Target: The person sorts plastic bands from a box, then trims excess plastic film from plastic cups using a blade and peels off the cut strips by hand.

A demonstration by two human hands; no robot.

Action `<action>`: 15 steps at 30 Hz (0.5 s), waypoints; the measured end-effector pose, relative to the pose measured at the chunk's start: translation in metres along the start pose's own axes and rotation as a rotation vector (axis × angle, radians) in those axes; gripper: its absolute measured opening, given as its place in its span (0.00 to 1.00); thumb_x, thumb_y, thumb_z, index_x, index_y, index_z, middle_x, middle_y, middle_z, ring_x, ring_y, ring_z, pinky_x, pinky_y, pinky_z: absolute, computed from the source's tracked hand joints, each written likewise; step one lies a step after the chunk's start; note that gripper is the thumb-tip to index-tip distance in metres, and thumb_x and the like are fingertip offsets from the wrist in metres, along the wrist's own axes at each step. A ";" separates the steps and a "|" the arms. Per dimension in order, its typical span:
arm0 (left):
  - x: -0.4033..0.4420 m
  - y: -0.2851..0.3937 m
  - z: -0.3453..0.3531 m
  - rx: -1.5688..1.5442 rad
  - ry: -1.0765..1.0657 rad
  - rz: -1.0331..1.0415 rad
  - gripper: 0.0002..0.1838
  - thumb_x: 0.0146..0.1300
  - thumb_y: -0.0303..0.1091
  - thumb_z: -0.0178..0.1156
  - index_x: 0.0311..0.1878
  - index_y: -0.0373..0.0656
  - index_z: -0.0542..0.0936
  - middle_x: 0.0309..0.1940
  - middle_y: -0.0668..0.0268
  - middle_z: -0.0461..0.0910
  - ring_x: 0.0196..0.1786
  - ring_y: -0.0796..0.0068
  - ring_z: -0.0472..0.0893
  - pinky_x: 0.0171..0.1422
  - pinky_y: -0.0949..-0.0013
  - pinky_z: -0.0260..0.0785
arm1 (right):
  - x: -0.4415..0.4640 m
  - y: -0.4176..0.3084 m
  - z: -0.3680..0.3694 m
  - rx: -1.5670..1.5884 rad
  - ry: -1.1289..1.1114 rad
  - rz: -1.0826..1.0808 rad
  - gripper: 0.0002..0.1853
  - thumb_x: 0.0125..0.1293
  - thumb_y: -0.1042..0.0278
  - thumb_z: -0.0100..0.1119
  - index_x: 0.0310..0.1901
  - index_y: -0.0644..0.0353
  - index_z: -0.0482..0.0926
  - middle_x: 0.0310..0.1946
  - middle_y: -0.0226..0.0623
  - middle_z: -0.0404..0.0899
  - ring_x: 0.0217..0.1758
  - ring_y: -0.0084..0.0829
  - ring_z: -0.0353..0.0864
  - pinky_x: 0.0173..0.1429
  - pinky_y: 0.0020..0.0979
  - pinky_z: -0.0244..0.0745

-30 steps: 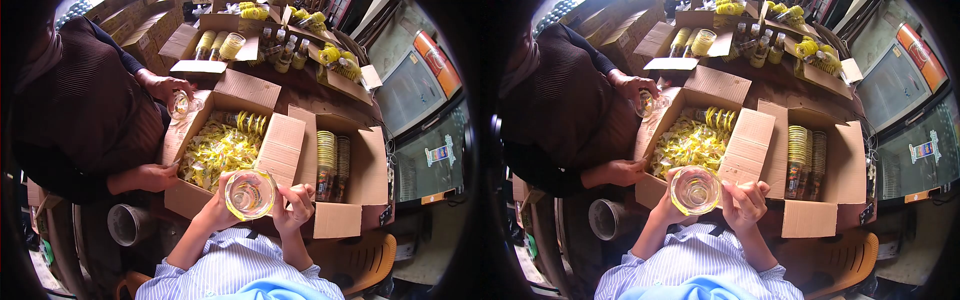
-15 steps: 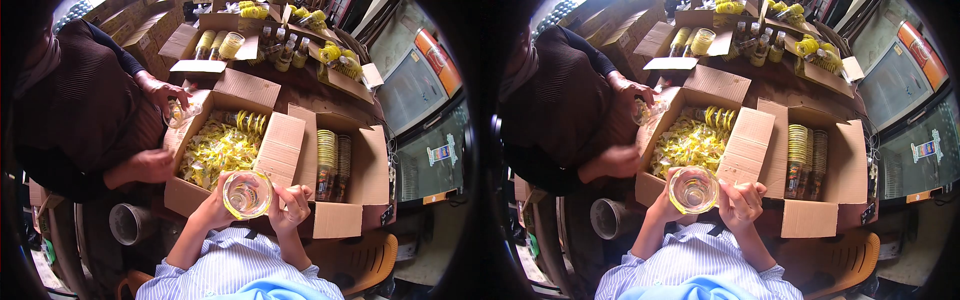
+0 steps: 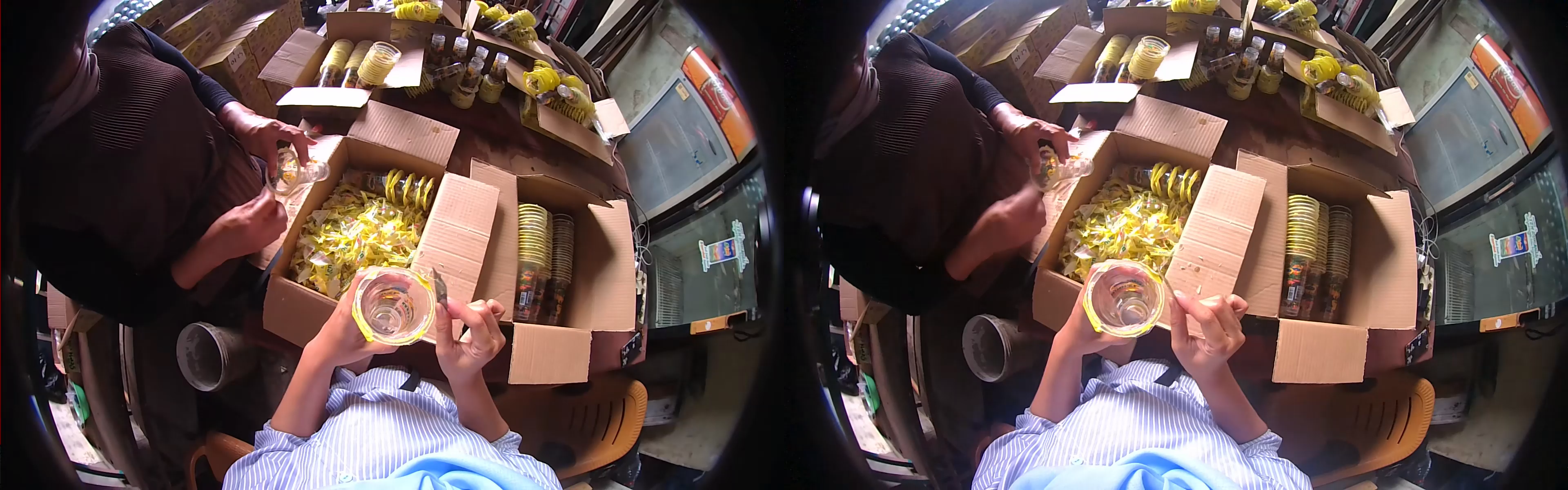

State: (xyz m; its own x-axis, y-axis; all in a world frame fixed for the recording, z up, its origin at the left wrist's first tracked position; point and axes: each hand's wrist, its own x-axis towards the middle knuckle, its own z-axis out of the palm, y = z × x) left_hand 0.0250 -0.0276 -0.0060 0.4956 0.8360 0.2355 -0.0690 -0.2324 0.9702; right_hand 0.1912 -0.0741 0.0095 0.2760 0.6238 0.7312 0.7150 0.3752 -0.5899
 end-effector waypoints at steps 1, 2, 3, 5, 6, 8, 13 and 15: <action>0.000 0.001 -0.001 -0.002 0.007 0.010 0.41 0.35 0.34 0.72 0.55 0.37 0.63 0.51 0.58 0.68 0.56 0.62 0.69 0.62 0.64 0.59 | -0.001 -0.002 0.003 -0.001 0.000 -0.008 0.10 0.46 0.76 0.68 0.31 0.52 0.79 0.18 0.23 0.71 0.20 0.22 0.67 0.37 0.26 0.57; 0.000 0.001 -0.004 0.014 -0.024 0.028 0.42 0.36 0.33 0.71 0.57 0.37 0.61 0.51 0.58 0.68 0.57 0.63 0.68 0.62 0.64 0.60 | -0.001 -0.004 0.005 -0.003 -0.002 -0.017 0.10 0.46 0.76 0.68 0.31 0.52 0.79 0.18 0.23 0.70 0.20 0.21 0.67 0.37 0.26 0.56; 0.000 0.002 -0.004 -0.060 -0.002 0.015 0.42 0.36 0.33 0.71 0.57 0.37 0.61 0.51 0.58 0.67 0.56 0.64 0.68 0.61 0.64 0.61 | 0.001 -0.006 0.006 0.002 -0.004 -0.027 0.10 0.46 0.76 0.67 0.31 0.54 0.78 0.18 0.24 0.71 0.20 0.22 0.67 0.37 0.26 0.57; -0.001 0.006 0.000 -0.209 0.047 -0.012 0.42 0.38 0.32 0.70 0.57 0.37 0.59 0.49 0.58 0.67 0.56 0.66 0.68 0.60 0.65 0.62 | 0.002 -0.009 0.010 0.016 -0.014 -0.045 0.09 0.46 0.77 0.66 0.31 0.56 0.78 0.18 0.27 0.73 0.20 0.23 0.67 0.39 0.27 0.58; 0.002 0.014 0.003 -0.209 0.104 -0.004 0.41 0.38 0.32 0.72 0.56 0.38 0.58 0.47 0.59 0.67 0.54 0.69 0.70 0.58 0.67 0.65 | 0.003 -0.010 0.011 0.012 -0.020 -0.054 0.10 0.46 0.78 0.66 0.31 0.56 0.78 0.18 0.26 0.72 0.20 0.23 0.67 0.39 0.27 0.57; 0.005 0.013 0.005 -0.120 0.159 0.021 0.42 0.38 0.32 0.73 0.54 0.39 0.58 0.46 0.60 0.67 0.52 0.69 0.71 0.56 0.67 0.67 | 0.003 -0.010 0.013 -0.002 -0.028 -0.070 0.10 0.45 0.78 0.67 0.31 0.55 0.79 0.18 0.24 0.71 0.19 0.23 0.66 0.38 0.27 0.57; 0.005 0.009 -0.005 0.148 0.103 0.060 0.42 0.36 0.32 0.75 0.52 0.39 0.57 0.44 0.61 0.69 0.48 0.71 0.74 0.53 0.70 0.69 | 0.002 -0.006 0.008 -0.086 -0.070 -0.126 0.11 0.46 0.78 0.66 0.32 0.53 0.80 0.17 0.22 0.69 0.20 0.20 0.65 0.38 0.26 0.54; 0.004 0.017 -0.011 0.322 0.053 0.090 0.42 0.36 0.32 0.75 0.52 0.39 0.58 0.44 0.61 0.69 0.48 0.71 0.74 0.53 0.70 0.68 | 0.005 -0.007 0.009 -0.120 -0.076 -0.175 0.10 0.46 0.78 0.66 0.31 0.52 0.80 0.17 0.21 0.68 0.20 0.20 0.65 0.38 0.25 0.53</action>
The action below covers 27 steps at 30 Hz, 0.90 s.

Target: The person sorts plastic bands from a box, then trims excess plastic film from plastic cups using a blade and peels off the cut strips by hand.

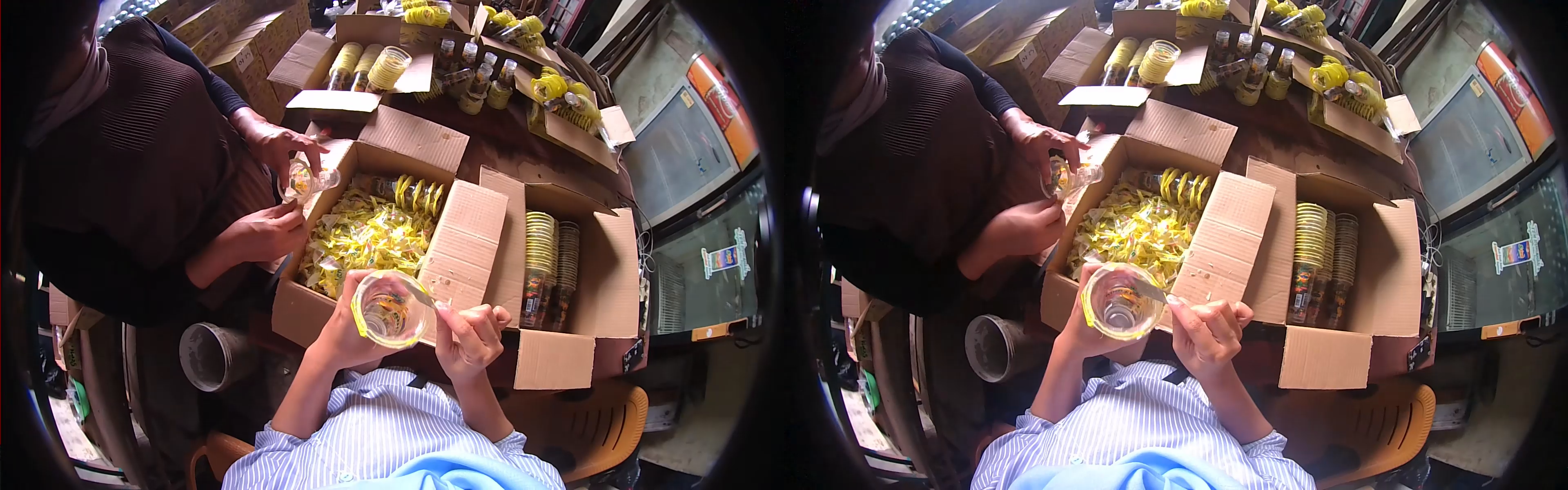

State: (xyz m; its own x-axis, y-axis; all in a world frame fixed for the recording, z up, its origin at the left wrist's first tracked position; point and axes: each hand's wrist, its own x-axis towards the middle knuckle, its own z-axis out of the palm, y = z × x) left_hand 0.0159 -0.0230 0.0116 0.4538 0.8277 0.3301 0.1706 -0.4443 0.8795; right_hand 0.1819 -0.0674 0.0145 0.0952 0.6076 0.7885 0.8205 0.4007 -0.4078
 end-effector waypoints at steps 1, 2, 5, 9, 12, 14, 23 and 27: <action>0.000 0.002 -0.003 0.088 -0.024 0.022 0.42 0.36 0.32 0.75 0.52 0.38 0.58 0.44 0.61 0.69 0.48 0.71 0.75 0.53 0.70 0.68 | 0.003 -0.001 0.001 -0.027 -0.002 -0.033 0.10 0.46 0.78 0.66 0.31 0.52 0.80 0.17 0.21 0.68 0.20 0.20 0.65 0.38 0.25 0.53; 0.000 0.004 -0.002 -0.010 -0.057 0.016 0.42 0.35 0.32 0.75 0.52 0.38 0.59 0.45 0.60 0.69 0.48 0.70 0.74 0.52 0.70 0.68 | 0.005 -0.002 0.002 -0.053 -0.003 -0.065 0.10 0.46 0.78 0.66 0.31 0.52 0.80 0.17 0.21 0.68 0.20 0.19 0.65 0.38 0.25 0.53; 0.001 -0.003 -0.005 0.120 -0.023 0.051 0.42 0.35 0.32 0.75 0.53 0.38 0.60 0.45 0.60 0.68 0.48 0.69 0.74 0.53 0.69 0.67 | 0.007 0.002 0.005 -0.033 0.011 -0.075 0.10 0.45 0.78 0.66 0.30 0.51 0.80 0.18 0.20 0.68 0.21 0.19 0.65 0.39 0.25 0.53; 0.005 -0.013 -0.006 0.135 -0.029 0.132 0.40 0.35 0.31 0.75 0.52 0.38 0.62 0.46 0.60 0.66 0.49 0.68 0.73 0.54 0.69 0.66 | 0.001 0.005 0.002 -0.059 0.021 -0.080 0.11 0.45 0.78 0.66 0.31 0.50 0.81 0.18 0.19 0.68 0.21 0.20 0.66 0.41 0.26 0.53; 0.003 -0.018 -0.001 0.049 -0.049 0.120 0.39 0.35 0.30 0.75 0.51 0.38 0.64 0.47 0.58 0.66 0.50 0.66 0.72 0.54 0.68 0.65 | 0.005 0.006 0.005 -0.072 0.012 -0.085 0.10 0.46 0.78 0.65 0.30 0.50 0.80 0.18 0.19 0.68 0.20 0.20 0.65 0.41 0.26 0.53; 0.002 -0.019 0.002 0.014 -0.053 0.107 0.38 0.35 0.30 0.74 0.51 0.38 0.64 0.48 0.57 0.66 0.51 0.65 0.71 0.55 0.68 0.65 | 0.010 0.008 0.006 -0.061 0.004 -0.085 0.10 0.46 0.77 0.65 0.30 0.50 0.80 0.18 0.19 0.68 0.20 0.19 0.66 0.40 0.26 0.53; 0.009 -0.023 0.011 -0.140 -0.005 0.150 0.36 0.35 0.28 0.72 0.51 0.40 0.66 0.45 0.58 0.68 0.51 0.60 0.70 0.54 0.64 0.65 | 0.005 0.014 0.001 -0.050 0.015 -0.089 0.10 0.48 0.76 0.65 0.32 0.50 0.79 0.18 0.21 0.69 0.19 0.20 0.66 0.38 0.27 0.52; 0.013 -0.017 0.011 0.030 -0.021 0.222 0.34 0.35 0.30 0.72 0.49 0.40 0.70 0.45 0.59 0.68 0.50 0.60 0.69 0.52 0.63 0.66 | 0.008 0.018 0.000 -0.005 0.011 -0.032 0.09 0.49 0.75 0.65 0.32 0.52 0.78 0.18 0.23 0.70 0.19 0.21 0.66 0.39 0.27 0.53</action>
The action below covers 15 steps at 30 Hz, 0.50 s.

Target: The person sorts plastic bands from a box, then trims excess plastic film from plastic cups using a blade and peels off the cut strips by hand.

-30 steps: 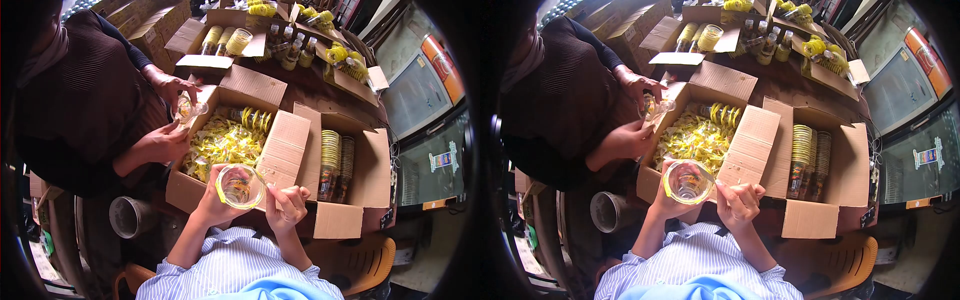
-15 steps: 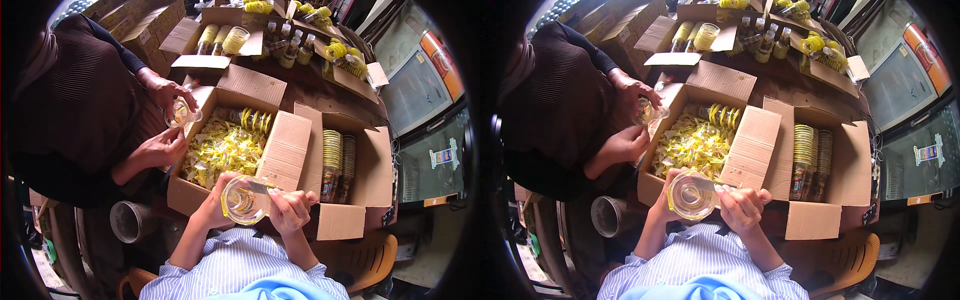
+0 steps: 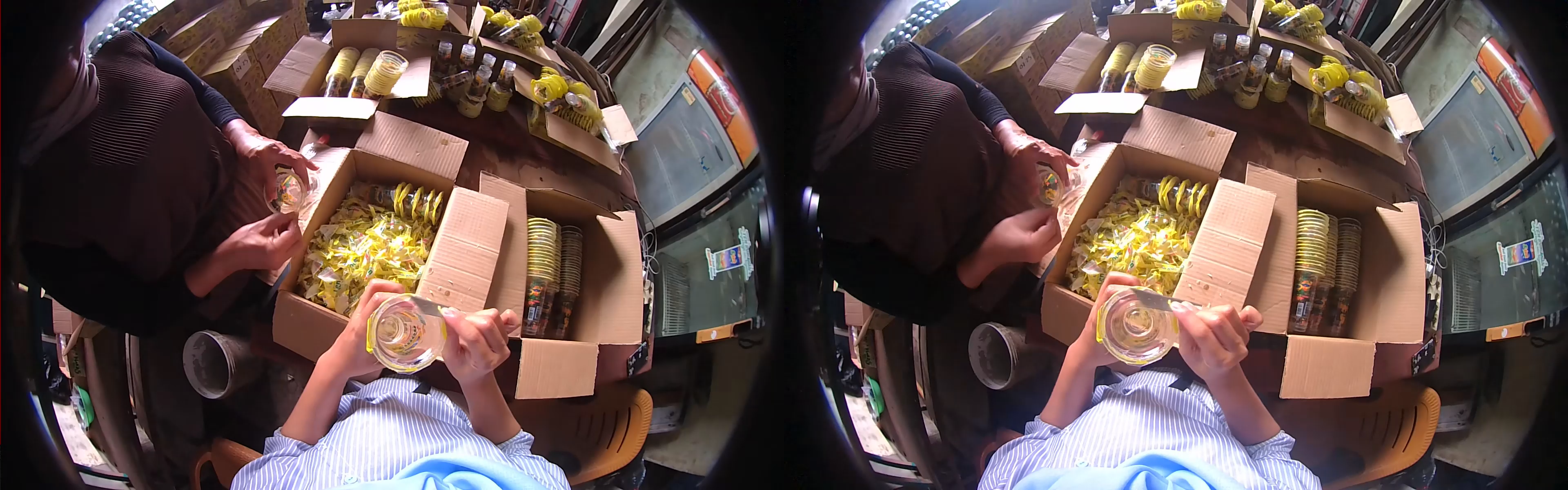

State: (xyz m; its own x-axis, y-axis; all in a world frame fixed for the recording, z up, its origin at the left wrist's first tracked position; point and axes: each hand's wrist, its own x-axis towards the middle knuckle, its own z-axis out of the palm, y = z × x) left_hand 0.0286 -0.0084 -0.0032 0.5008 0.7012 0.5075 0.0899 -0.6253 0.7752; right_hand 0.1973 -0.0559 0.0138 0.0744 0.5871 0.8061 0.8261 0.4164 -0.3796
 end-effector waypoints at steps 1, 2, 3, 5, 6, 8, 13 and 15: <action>0.002 0.002 -0.001 0.051 0.004 0.015 0.33 0.35 0.30 0.72 0.49 0.40 0.70 0.45 0.59 0.68 0.49 0.61 0.69 0.51 0.63 0.66 | 0.000 0.001 -0.001 0.026 0.001 0.036 0.09 0.49 0.75 0.65 0.32 0.53 0.77 0.18 0.24 0.70 0.19 0.22 0.66 0.39 0.27 0.54; 0.000 0.000 -0.001 -0.023 0.034 -0.047 0.32 0.35 0.32 0.72 0.49 0.40 0.71 0.45 0.60 0.68 0.49 0.62 0.68 0.51 0.64 0.65 | 0.000 0.002 -0.002 0.041 0.008 0.078 0.09 0.48 0.76 0.65 0.32 0.54 0.76 0.18 0.25 0.71 0.19 0.23 0.66 0.39 0.28 0.55; -0.002 -0.002 0.000 -0.027 0.052 -0.047 0.33 0.35 0.32 0.72 0.49 0.40 0.71 0.45 0.60 0.68 0.50 0.61 0.67 0.51 0.64 0.65 | -0.001 0.001 -0.003 0.054 0.011 0.093 0.10 0.48 0.76 0.66 0.32 0.54 0.76 0.18 0.25 0.71 0.18 0.24 0.66 0.38 0.28 0.55; -0.003 -0.007 0.001 -0.033 0.083 -0.042 0.33 0.35 0.32 0.72 0.49 0.40 0.71 0.45 0.60 0.68 0.50 0.61 0.67 0.51 0.64 0.65 | -0.003 -0.002 -0.004 0.079 0.021 0.120 0.10 0.48 0.76 0.66 0.31 0.55 0.76 0.18 0.25 0.70 0.18 0.24 0.65 0.38 0.28 0.55; -0.003 -0.008 0.000 0.001 0.091 -0.016 0.33 0.35 0.32 0.73 0.49 0.40 0.71 0.46 0.61 0.67 0.50 0.60 0.67 0.52 0.63 0.65 | -0.005 -0.003 -0.003 0.097 0.021 0.126 0.10 0.47 0.76 0.66 0.31 0.55 0.76 0.17 0.25 0.70 0.18 0.24 0.65 0.37 0.28 0.55; -0.002 -0.004 0.001 -0.092 0.121 -0.074 0.33 0.35 0.32 0.73 0.49 0.40 0.71 0.46 0.61 0.67 0.50 0.60 0.67 0.52 0.63 0.65 | -0.006 -0.007 0.000 0.113 0.035 0.130 0.10 0.47 0.76 0.66 0.31 0.55 0.76 0.17 0.25 0.70 0.18 0.24 0.65 0.37 0.28 0.55; -0.007 -0.009 0.006 -0.226 0.090 -0.142 0.34 0.35 0.33 0.73 0.49 0.41 0.70 0.46 0.62 0.67 0.49 0.61 0.67 0.51 0.65 0.65 | -0.003 -0.012 0.006 0.129 0.043 0.132 0.10 0.45 0.79 0.65 0.30 0.54 0.77 0.17 0.26 0.70 0.18 0.23 0.65 0.36 0.28 0.54; -0.004 -0.005 0.002 -0.169 0.024 -0.111 0.35 0.35 0.33 0.74 0.50 0.41 0.70 0.46 0.62 0.67 0.49 0.62 0.68 0.51 0.66 0.65 | 0.001 -0.008 0.009 0.117 0.031 0.122 0.09 0.46 0.76 0.67 0.29 0.52 0.78 0.16 0.22 0.68 0.18 0.21 0.65 0.36 0.26 0.52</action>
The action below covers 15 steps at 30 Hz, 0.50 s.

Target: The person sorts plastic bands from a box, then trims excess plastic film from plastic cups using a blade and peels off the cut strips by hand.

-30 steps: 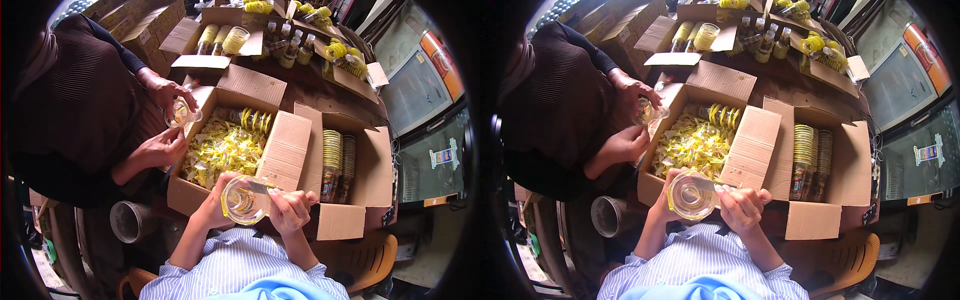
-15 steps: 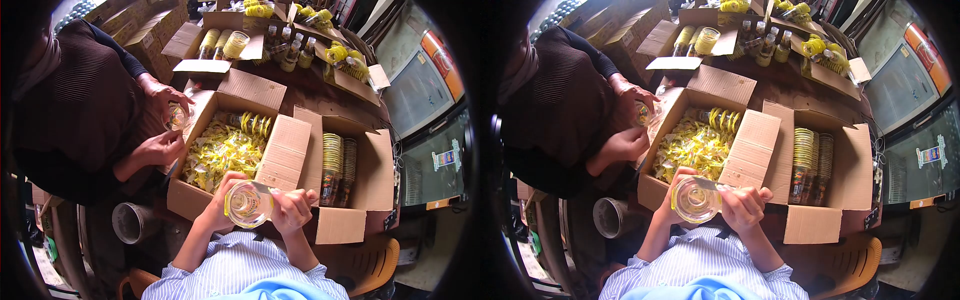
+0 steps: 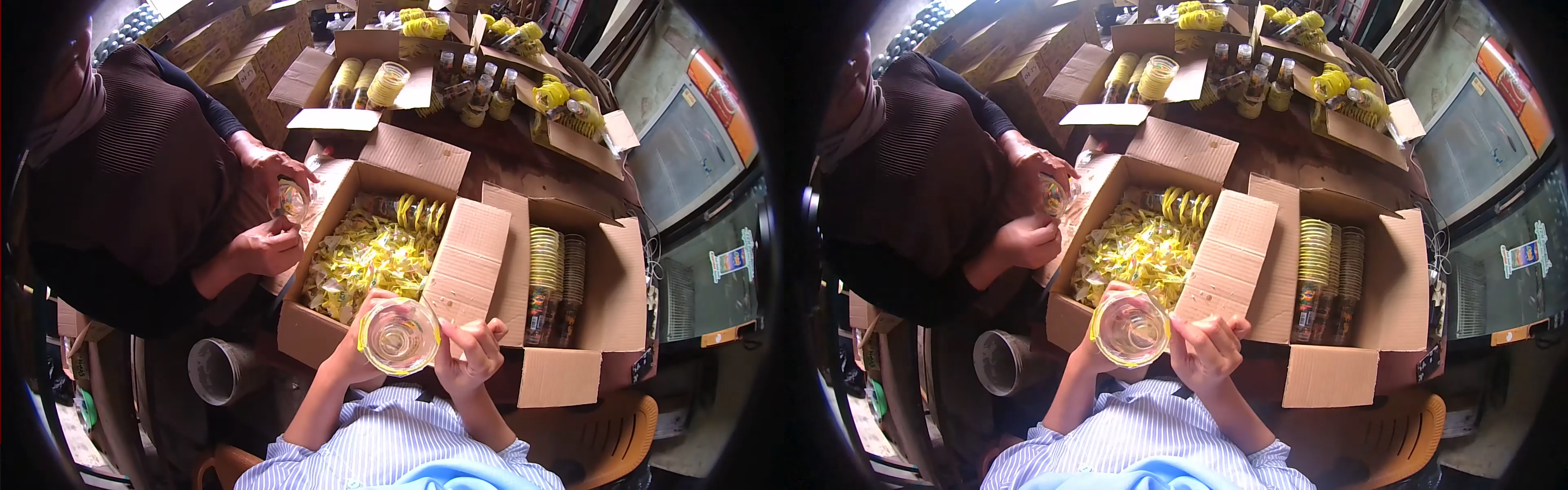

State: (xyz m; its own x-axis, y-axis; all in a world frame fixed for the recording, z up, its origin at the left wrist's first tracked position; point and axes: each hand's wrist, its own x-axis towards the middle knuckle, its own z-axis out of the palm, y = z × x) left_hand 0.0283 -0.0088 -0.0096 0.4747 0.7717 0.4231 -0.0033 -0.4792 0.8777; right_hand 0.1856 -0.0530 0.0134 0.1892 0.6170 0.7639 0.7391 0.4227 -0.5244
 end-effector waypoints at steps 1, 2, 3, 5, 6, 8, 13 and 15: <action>0.004 0.005 -0.002 0.042 -0.027 0.022 0.35 0.34 0.34 0.74 0.50 0.41 0.70 0.46 0.62 0.68 0.48 0.62 0.69 0.51 0.66 0.66 | 0.001 0.002 0.001 -0.006 -0.007 -0.004 0.09 0.46 0.75 0.67 0.28 0.51 0.78 0.16 0.21 0.67 0.18 0.19 0.65 0.36 0.25 0.52; 0.004 0.005 -0.001 0.034 -0.009 0.024 0.35 0.34 0.34 0.74 0.49 0.40 0.70 0.46 0.61 0.67 0.49 0.62 0.69 0.52 0.66 0.66 | 0.001 0.002 0.000 0.005 -0.003 0.014 0.09 0.46 0.75 0.67 0.29 0.51 0.78 0.16 0.21 0.67 0.18 0.19 0.65 0.36 0.25 0.52; 0.004 0.004 0.000 0.027 0.010 0.026 0.34 0.35 0.34 0.74 0.49 0.40 0.70 0.46 0.61 0.67 0.49 0.63 0.69 0.52 0.66 0.66 | 0.001 0.002 0.000 0.016 0.002 0.031 0.10 0.45 0.76 0.67 0.29 0.51 0.78 0.16 0.21 0.67 0.18 0.20 0.65 0.36 0.25 0.52; 0.000 0.001 -0.002 0.091 0.039 0.022 0.35 0.36 0.34 0.74 0.50 0.39 0.70 0.46 0.61 0.67 0.49 0.63 0.69 0.53 0.65 0.66 | 0.001 0.001 -0.002 0.053 -0.007 0.082 0.10 0.45 0.80 0.64 0.30 0.56 0.77 0.16 0.27 0.70 0.19 0.24 0.65 0.38 0.28 0.54; -0.001 -0.001 -0.003 0.139 0.031 0.045 0.37 0.34 0.33 0.75 0.51 0.41 0.68 0.47 0.61 0.65 0.51 0.63 0.68 0.54 0.65 0.65 | -0.001 0.000 -0.003 0.058 -0.008 0.080 0.10 0.44 0.80 0.65 0.30 0.56 0.77 0.16 0.27 0.70 0.19 0.24 0.65 0.38 0.28 0.54; -0.003 -0.004 -0.005 0.235 0.011 0.090 0.42 0.30 0.31 0.76 0.54 0.45 0.65 0.49 0.63 0.61 0.54 0.64 0.66 0.56 0.64 0.64 | -0.003 -0.002 -0.003 0.066 -0.008 0.081 0.10 0.44 0.80 0.65 0.30 0.56 0.77 0.16 0.27 0.70 0.19 0.24 0.64 0.38 0.28 0.54; 0.000 -0.001 0.005 -0.061 0.100 0.057 0.29 0.35 0.33 0.74 0.43 0.40 0.71 0.46 0.62 0.61 0.51 0.62 0.67 0.54 0.63 0.65 | 0.000 -0.001 0.004 0.031 -0.005 0.068 0.09 0.45 0.79 0.65 0.29 0.57 0.77 0.16 0.28 0.70 0.18 0.25 0.64 0.38 0.28 0.55; 0.003 0.002 -0.002 0.126 0.068 0.126 0.29 0.35 0.33 0.74 0.43 0.40 0.71 0.45 0.63 0.60 0.51 0.62 0.67 0.54 0.63 0.66 | 0.001 -0.001 0.005 0.039 0.035 0.076 0.09 0.46 0.79 0.65 0.29 0.57 0.76 0.16 0.27 0.70 0.18 0.25 0.64 0.38 0.28 0.55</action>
State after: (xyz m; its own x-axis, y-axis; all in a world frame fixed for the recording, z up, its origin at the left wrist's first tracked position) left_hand 0.0284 -0.0068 -0.0061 0.4165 0.7266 0.5464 0.0533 -0.6195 0.7832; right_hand 0.1821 -0.0496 0.0132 0.2668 0.6246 0.7339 0.6962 0.4017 -0.5949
